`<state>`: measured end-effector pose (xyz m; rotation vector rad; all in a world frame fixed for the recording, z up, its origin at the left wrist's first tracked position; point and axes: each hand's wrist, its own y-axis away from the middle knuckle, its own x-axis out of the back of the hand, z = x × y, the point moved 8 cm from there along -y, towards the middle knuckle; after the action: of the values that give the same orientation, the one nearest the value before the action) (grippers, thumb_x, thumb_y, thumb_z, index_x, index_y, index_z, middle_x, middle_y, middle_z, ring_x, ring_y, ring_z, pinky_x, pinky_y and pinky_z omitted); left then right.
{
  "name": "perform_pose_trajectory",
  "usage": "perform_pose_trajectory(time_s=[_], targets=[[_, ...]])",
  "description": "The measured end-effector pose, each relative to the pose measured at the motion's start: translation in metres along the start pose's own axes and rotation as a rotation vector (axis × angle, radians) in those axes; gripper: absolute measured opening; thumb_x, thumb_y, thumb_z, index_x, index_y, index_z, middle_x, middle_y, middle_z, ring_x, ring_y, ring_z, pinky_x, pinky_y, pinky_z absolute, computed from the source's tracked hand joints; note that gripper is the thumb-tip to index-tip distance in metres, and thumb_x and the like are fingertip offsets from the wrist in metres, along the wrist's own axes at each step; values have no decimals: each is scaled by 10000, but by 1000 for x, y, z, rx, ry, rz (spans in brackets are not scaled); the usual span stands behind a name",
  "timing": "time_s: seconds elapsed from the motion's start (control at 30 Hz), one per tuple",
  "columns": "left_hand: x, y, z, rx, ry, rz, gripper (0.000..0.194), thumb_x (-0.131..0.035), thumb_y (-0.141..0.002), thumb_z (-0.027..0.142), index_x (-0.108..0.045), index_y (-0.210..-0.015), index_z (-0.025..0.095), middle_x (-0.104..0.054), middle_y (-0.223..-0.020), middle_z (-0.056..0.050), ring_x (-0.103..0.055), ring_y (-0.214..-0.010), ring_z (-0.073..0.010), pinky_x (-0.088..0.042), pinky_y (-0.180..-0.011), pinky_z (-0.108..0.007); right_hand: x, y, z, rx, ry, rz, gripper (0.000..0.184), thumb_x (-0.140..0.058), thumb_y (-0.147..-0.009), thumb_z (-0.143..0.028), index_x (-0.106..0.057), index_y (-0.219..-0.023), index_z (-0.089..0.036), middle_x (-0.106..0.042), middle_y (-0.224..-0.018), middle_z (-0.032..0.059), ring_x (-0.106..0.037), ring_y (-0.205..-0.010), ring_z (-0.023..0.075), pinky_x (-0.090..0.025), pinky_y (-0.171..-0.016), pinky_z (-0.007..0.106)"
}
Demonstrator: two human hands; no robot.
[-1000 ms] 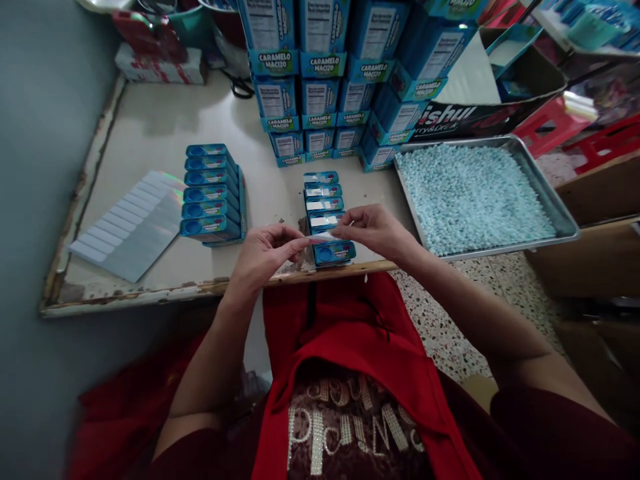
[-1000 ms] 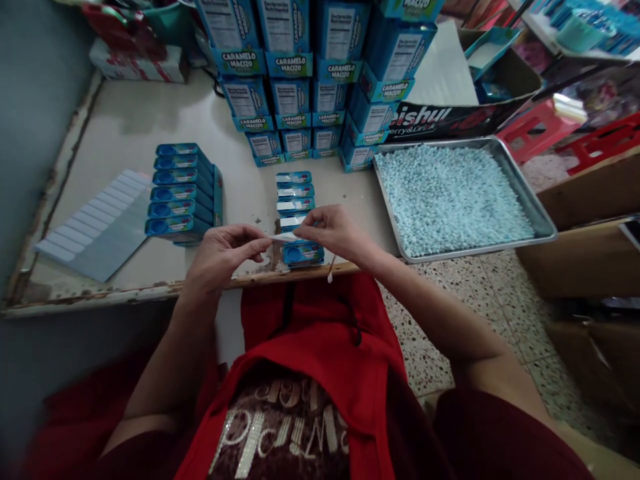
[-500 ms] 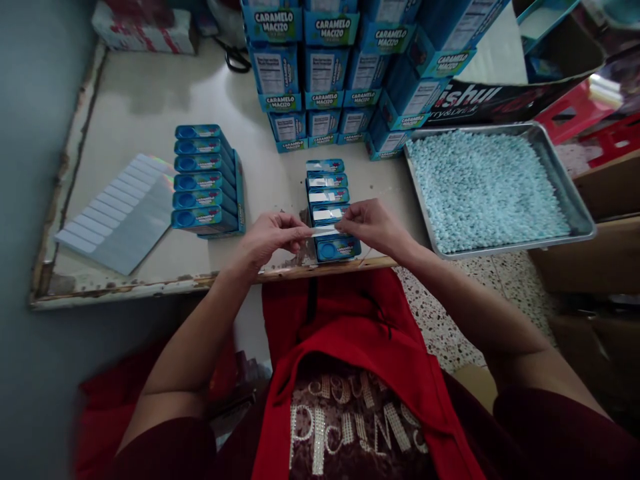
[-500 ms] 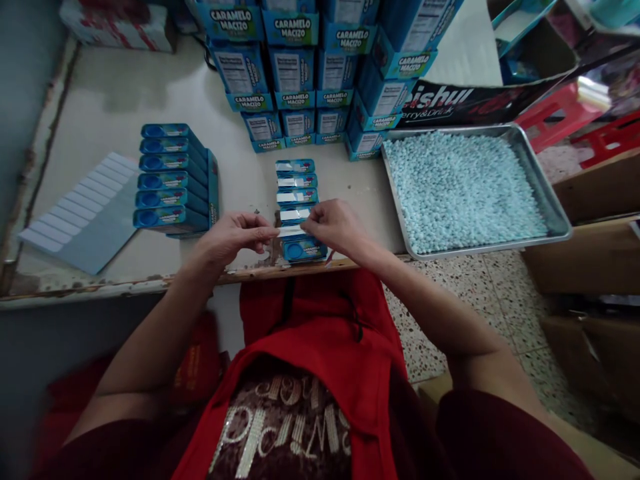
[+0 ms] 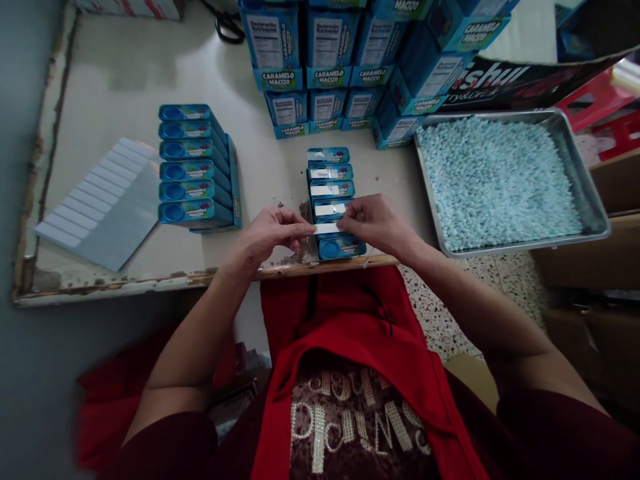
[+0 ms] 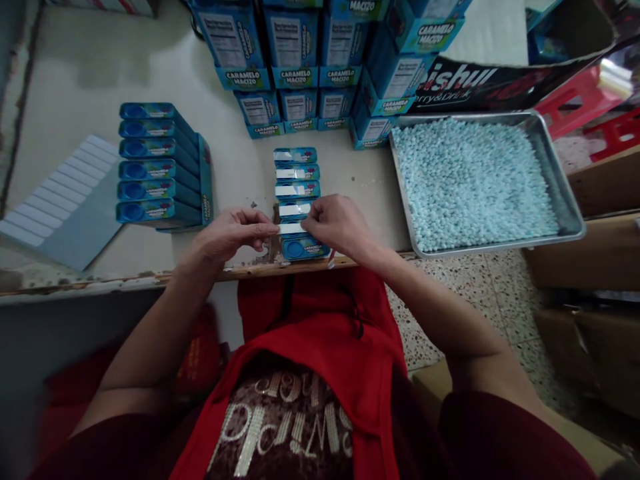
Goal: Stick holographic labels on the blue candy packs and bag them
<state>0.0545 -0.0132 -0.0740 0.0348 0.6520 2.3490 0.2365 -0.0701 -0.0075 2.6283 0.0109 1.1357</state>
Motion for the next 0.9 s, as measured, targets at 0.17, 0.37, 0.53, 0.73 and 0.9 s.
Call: perform_pose_trajectory(time_s=[0.17,0.37,0.53,0.73,0.9], targets=[[-5,-9,-27,58,104,32,485,-1065,-476,423,-731,-667,128,-670,-612,-13,-537,-443,-58,-442,-433,-168,7,-1,3,1,161,66,290,-815,-844,-318,-598,-685,-207,-574,-641,-15,-454,-625,125,-255,-620,308],[-7,-26,-53,98,192,153,569,-1073,-433,398,-589,-620,166,-595,-546,36,-483,-416,-53,-380,-401,-175,8,-2,31,-121,69,43,484,-910,-796,-483,-520,-679,-223,-530,-631,-35,-450,-634,123,-276,-609,300],[14,-4,-33,-110,15,377,403,-972,-670,391,-659,-789,168,-645,-639,31,-571,-478,-87,-453,-451,-193,25,2,31,-86,-170,127,551,-848,-868,-617,-491,-692,-236,-433,-600,-51,-399,-610,116,-273,-565,290],[-43,97,18,-505,-273,547,480,-891,-829,463,-714,-1193,207,-768,-949,-20,-667,-623,-104,-553,-586,-216,42,14,10,-26,-511,258,716,-657,-876,-902,-413,-690,-255,-351,-580,-47,-401,-567,113,-317,-483,255],[-101,101,10,-430,-255,371,760,-1000,-687,521,-662,-1306,237,-774,-1210,-86,-695,-662,-126,-605,-621,-262,33,22,-9,33,-661,254,704,-662,-878,-897,-442,-700,-252,-424,-600,-31,-479,-567,121,-399,-482,257]])
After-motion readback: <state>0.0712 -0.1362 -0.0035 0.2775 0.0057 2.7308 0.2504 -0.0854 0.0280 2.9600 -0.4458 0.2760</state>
